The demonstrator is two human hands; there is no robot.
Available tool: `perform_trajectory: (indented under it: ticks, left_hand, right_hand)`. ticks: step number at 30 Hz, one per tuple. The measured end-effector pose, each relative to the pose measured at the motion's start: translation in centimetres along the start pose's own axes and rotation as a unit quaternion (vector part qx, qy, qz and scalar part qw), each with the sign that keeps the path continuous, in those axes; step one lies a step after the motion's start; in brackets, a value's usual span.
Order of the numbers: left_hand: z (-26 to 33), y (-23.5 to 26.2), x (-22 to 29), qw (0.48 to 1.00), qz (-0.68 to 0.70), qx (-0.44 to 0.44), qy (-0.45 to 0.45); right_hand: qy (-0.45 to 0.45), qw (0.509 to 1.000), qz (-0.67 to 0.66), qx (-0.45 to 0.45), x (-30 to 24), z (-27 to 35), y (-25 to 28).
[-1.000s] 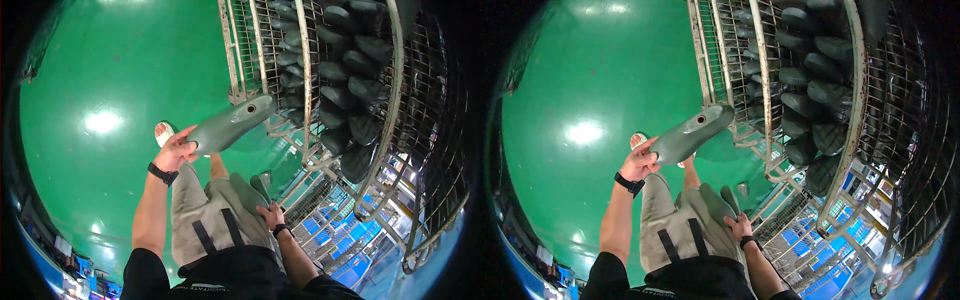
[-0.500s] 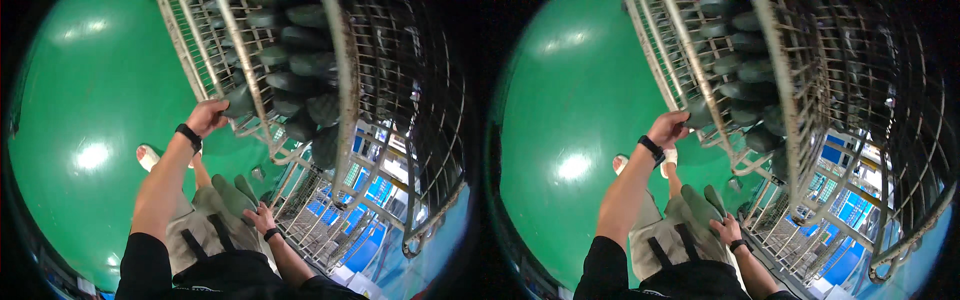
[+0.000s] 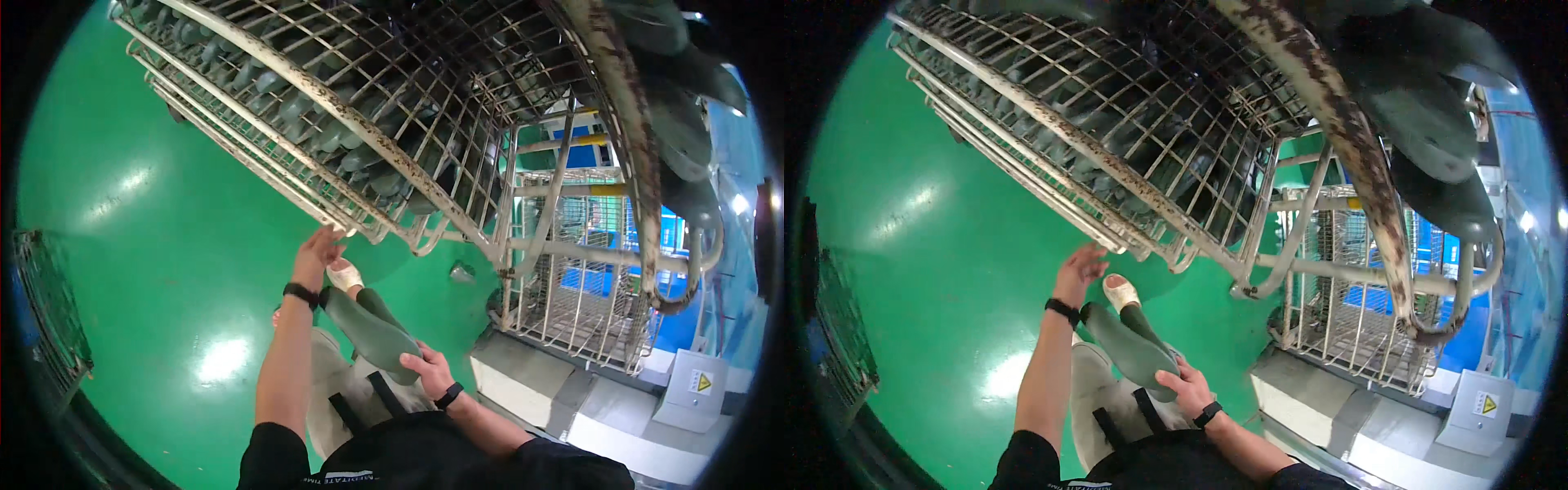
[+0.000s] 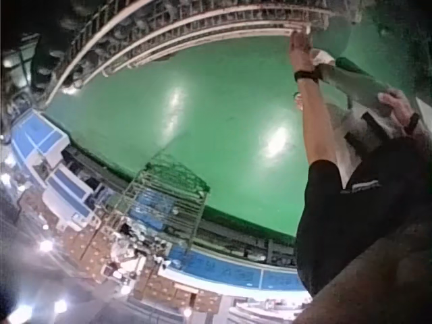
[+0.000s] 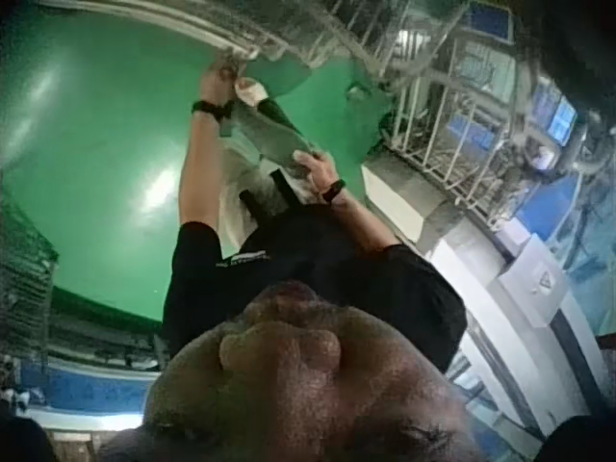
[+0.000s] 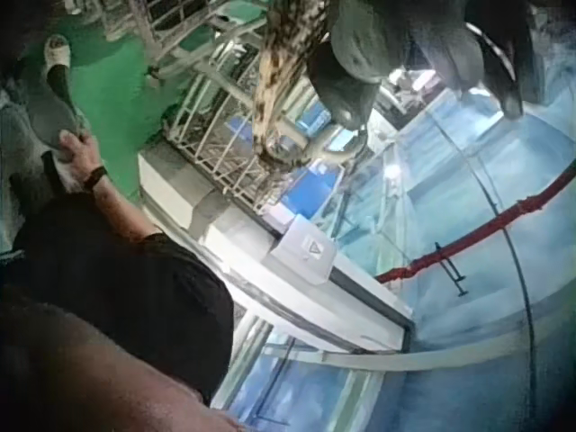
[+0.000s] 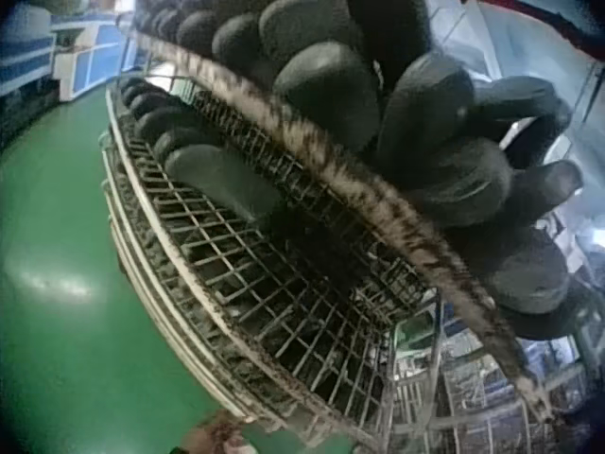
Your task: Manually assemble shoe components using industrial machinery and storage racks.
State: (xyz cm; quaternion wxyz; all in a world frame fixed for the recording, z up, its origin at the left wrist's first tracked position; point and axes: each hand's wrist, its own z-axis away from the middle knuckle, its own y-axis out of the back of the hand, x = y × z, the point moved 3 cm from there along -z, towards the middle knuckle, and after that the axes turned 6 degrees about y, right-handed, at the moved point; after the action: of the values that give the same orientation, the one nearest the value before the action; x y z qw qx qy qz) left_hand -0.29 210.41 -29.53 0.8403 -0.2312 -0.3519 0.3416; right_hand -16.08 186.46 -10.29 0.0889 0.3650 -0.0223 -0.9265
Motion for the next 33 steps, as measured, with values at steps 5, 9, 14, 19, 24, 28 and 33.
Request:
perform_trajectory:
  ticks: [5,9,14,19,24,28,33]
  left_hand:
    - [10.8,11.2,-3.2,0.984,-0.066,0.149,0.067]
    - [18.9,14.6,-4.0,0.977,-0.079,0.174,0.093]
    - [26.2,16.3,-3.6,0.968,-0.11,0.196,0.115]
    - [28.9,14.3,0.7,0.958,-0.121,0.232,0.118]
    - [26.5,12.2,5.5,0.951,-0.179,0.239,0.077]
    - [24.6,8.0,9.7,0.95,-0.226,0.207,0.059]
    - [22.2,5.5,11.1,0.93,-0.312,0.168,0.095]
  right_hand:
    - [0.074,0.996,-0.043,-0.016,-2.2,0.8,-4.1]
    - [0.187,0.981,0.028,0.048,-4.0,-1.0,-6.0]
    - [0.195,0.975,0.002,0.11,-4.5,-2.5,-6.9]
    - [0.142,0.98,-0.048,0.128,-3.8,-2.9,-5.7]
    - [0.121,0.985,-0.02,0.122,-1.8,-5.1,-5.2]
    - [0.154,0.975,0.047,0.152,-3.8,-5.4,-6.3]
    - [0.136,0.978,-0.039,0.152,-4.1,-6.7,-6.7]
